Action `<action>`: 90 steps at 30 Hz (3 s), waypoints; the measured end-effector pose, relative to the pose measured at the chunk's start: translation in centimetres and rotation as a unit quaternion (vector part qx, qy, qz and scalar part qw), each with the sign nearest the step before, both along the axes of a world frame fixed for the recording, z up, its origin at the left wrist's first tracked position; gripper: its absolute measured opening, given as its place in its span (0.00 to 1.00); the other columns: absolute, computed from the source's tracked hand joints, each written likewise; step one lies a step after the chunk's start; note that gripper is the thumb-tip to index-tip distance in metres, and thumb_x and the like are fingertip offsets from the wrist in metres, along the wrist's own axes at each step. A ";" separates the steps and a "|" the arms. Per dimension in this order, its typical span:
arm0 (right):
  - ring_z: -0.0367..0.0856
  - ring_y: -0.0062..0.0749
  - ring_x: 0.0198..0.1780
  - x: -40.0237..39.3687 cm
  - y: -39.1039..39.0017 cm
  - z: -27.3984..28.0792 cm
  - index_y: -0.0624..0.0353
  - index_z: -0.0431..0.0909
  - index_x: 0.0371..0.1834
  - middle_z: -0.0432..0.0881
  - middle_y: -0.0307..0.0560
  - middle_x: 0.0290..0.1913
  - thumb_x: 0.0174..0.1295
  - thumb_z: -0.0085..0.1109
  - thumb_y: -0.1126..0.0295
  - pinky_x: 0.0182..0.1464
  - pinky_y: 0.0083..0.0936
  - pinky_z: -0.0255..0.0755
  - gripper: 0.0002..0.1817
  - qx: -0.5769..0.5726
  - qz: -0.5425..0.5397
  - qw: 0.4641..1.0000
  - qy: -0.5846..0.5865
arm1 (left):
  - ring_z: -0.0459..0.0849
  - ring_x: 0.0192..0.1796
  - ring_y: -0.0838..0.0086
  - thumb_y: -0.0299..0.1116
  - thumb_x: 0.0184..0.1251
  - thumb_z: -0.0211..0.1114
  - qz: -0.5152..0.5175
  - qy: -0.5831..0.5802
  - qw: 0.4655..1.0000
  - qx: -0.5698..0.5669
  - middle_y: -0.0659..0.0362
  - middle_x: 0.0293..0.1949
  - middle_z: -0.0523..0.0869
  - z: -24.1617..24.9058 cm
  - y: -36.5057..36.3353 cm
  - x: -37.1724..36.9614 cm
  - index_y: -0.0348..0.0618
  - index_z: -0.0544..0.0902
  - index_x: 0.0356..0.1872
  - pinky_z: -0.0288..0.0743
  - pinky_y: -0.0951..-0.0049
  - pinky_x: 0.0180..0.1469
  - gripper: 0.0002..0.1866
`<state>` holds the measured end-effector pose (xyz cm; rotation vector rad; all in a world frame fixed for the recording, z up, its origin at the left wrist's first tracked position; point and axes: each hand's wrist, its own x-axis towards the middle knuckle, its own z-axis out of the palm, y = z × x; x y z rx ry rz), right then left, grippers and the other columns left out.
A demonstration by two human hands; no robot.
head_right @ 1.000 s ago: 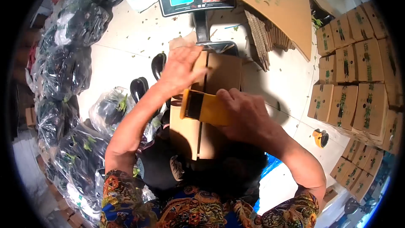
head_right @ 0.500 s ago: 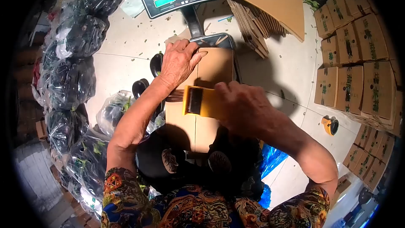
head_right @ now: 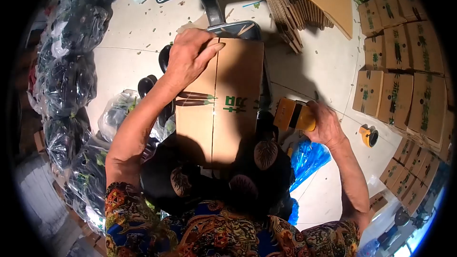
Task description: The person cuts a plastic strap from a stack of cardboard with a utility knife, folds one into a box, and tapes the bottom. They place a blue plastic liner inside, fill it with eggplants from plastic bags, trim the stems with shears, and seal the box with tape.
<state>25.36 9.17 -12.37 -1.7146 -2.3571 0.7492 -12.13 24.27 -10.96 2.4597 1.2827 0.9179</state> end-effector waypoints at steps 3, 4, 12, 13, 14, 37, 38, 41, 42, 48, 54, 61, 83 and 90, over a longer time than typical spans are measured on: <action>0.78 0.57 0.48 -1.3 0.7 -3.2 0.61 0.72 0.51 0.78 0.58 0.44 0.38 0.71 0.67 0.49 0.42 0.76 0.32 -0.051 -0.017 0.998 0.014 | 0.81 0.53 0.63 0.39 0.71 0.59 0.120 -0.200 0.966 -0.112 0.52 0.51 0.83 -0.3 -2.3 -2.2 0.38 0.80 0.53 0.72 0.66 0.59 0.17; 0.78 0.57 0.48 -2.9 1.3 -3.3 0.61 0.71 0.51 0.78 0.58 0.44 0.38 0.71 0.69 0.49 0.42 0.76 0.32 -0.050 -0.002 0.998 0.023 | 0.81 0.54 0.64 0.41 0.73 0.57 0.185 -0.259 0.928 -0.193 0.53 0.55 0.82 -0.9 -3.5 -3.2 0.41 0.78 0.58 0.72 0.66 0.59 0.19; 0.77 0.60 0.46 -5.7 0.8 -3.1 0.60 0.69 0.50 0.76 0.57 0.44 0.34 0.77 0.72 0.48 0.44 0.75 0.35 -0.019 -0.032 0.998 0.045 | 0.77 0.59 0.67 0.56 0.75 0.47 0.181 -0.616 0.388 -0.661 0.55 0.62 0.76 -7.8 -8.5 -3.8 0.41 0.69 0.67 0.71 0.66 0.62 0.31; 0.77 0.60 0.46 -5.3 0.8 -1.7 0.60 0.70 0.49 0.77 0.57 0.44 0.35 0.77 0.72 0.48 0.45 0.75 0.35 -0.014 -0.029 0.998 0.046 | 0.77 0.60 0.66 0.57 0.75 0.47 0.172 -0.620 0.383 -0.662 0.55 0.63 0.76 -7.9 -8.5 -3.6 0.41 0.68 0.67 0.70 0.66 0.63 0.32; 0.77 0.60 0.46 -4.9 0.6 -0.5 0.60 0.70 0.49 0.77 0.57 0.44 0.35 0.77 0.72 0.47 0.45 0.75 0.35 -0.013 -0.025 0.999 0.044 | 0.76 0.60 0.66 0.57 0.75 0.46 0.163 -0.625 0.376 -0.665 0.55 0.63 0.76 -8.2 -8.5 -3.3 0.41 0.68 0.68 0.70 0.66 0.63 0.33; 0.85 0.51 0.33 -24.8 8.4 8.6 0.67 0.71 0.43 0.82 0.59 0.29 0.43 0.71 0.69 0.35 0.38 0.78 0.25 0.086 0.158 0.982 0.050 | 0.70 0.67 0.65 0.67 0.69 0.49 0.170 -0.187 0.823 -0.508 0.48 0.65 0.74 -1.6 -5.5 -11.0 0.41 0.64 0.72 0.63 0.68 0.68 0.43; 0.85 0.51 0.33 -24.3 8.5 9.1 0.67 0.71 0.43 0.82 0.59 0.29 0.43 0.70 0.70 0.35 0.38 0.78 0.25 0.097 0.148 0.983 0.058 | 0.71 0.66 0.64 0.68 0.68 0.50 0.165 -0.185 0.829 -0.502 0.48 0.65 0.74 -1.8 -5.2 -11.2 0.41 0.65 0.72 0.63 0.67 0.68 0.44; 0.83 0.56 0.34 -20.0 7.5 10.0 0.64 0.70 0.46 0.81 0.60 0.32 0.46 0.73 0.65 0.37 0.42 0.78 0.27 -0.010 0.124 0.992 0.005 | 0.72 0.65 0.62 0.70 0.63 0.53 0.158 -0.216 0.818 -0.508 0.47 0.64 0.74 -2.4 -5.0 -11.0 0.40 0.67 0.71 0.65 0.66 0.66 0.47; 0.83 0.57 0.34 -17.9 6.8 9.9 0.63 0.70 0.46 0.81 0.60 0.32 0.48 0.74 0.62 0.36 0.43 0.78 0.28 -0.013 0.109 0.994 0.017 | 0.73 0.65 0.62 0.70 0.63 0.54 0.163 -0.214 0.813 -0.516 0.46 0.64 0.74 -2.4 -5.1 -11.0 0.40 0.67 0.71 0.65 0.66 0.66 0.47; 0.82 0.53 0.46 -8.1 1.9 4.2 0.62 0.71 0.52 0.80 0.58 0.44 0.46 0.75 0.62 0.46 0.41 0.79 0.32 0.033 0.061 0.997 -0.039 | 0.74 0.63 0.61 0.67 0.64 0.55 0.184 -0.225 0.803 -0.521 0.43 0.64 0.75 -1.1 -5.3 -10.2 0.37 0.67 0.71 0.67 0.64 0.65 0.46; 0.79 0.52 0.54 -4.2 0.7 -1.2 0.61 0.71 0.56 0.79 0.57 0.49 0.45 0.75 0.60 0.56 0.41 0.75 0.35 -0.047 0.019 0.998 -0.028 | 0.81 0.54 0.65 0.59 0.66 0.61 0.223 -0.359 0.688 -0.590 0.47 0.56 0.81 -2.4 -5.5 -10.2 0.38 0.72 0.66 0.76 0.67 0.56 0.38; 0.78 0.55 0.51 -9.1 2.8 -9.5 0.62 0.71 0.52 0.78 0.58 0.45 0.45 0.74 0.63 0.53 0.44 0.74 0.31 0.023 0.011 0.994 0.105 | 0.84 0.49 0.66 0.55 0.63 0.65 0.217 -0.503 0.565 -0.617 0.49 0.50 0.84 -1.7 -6.5 -8.7 0.36 0.75 0.61 0.80 0.67 0.51 0.35; 0.82 0.47 0.27 -21.6 6.7 10.1 0.65 0.71 0.34 0.80 0.57 0.27 0.38 0.70 0.73 0.28 0.34 0.76 0.20 0.180 0.112 0.973 0.094 | 0.75 0.63 0.65 0.60 0.77 0.39 0.159 -0.260 0.824 -0.478 0.51 0.64 0.75 4.0 -5.0 -6.0 0.43 0.65 0.72 0.66 0.67 0.67 0.36; 0.83 0.49 0.29 -19.3 5.6 10.7 0.65 0.71 0.41 0.81 0.60 0.32 0.43 0.73 0.67 0.31 0.39 0.77 0.25 0.089 0.126 0.984 0.086 | 0.81 0.47 0.37 0.57 0.78 0.41 0.223 -0.004 0.919 -0.324 0.34 0.39 0.84 1.2 -3.4 -6.6 0.37 0.71 0.59 0.73 0.49 0.52 0.31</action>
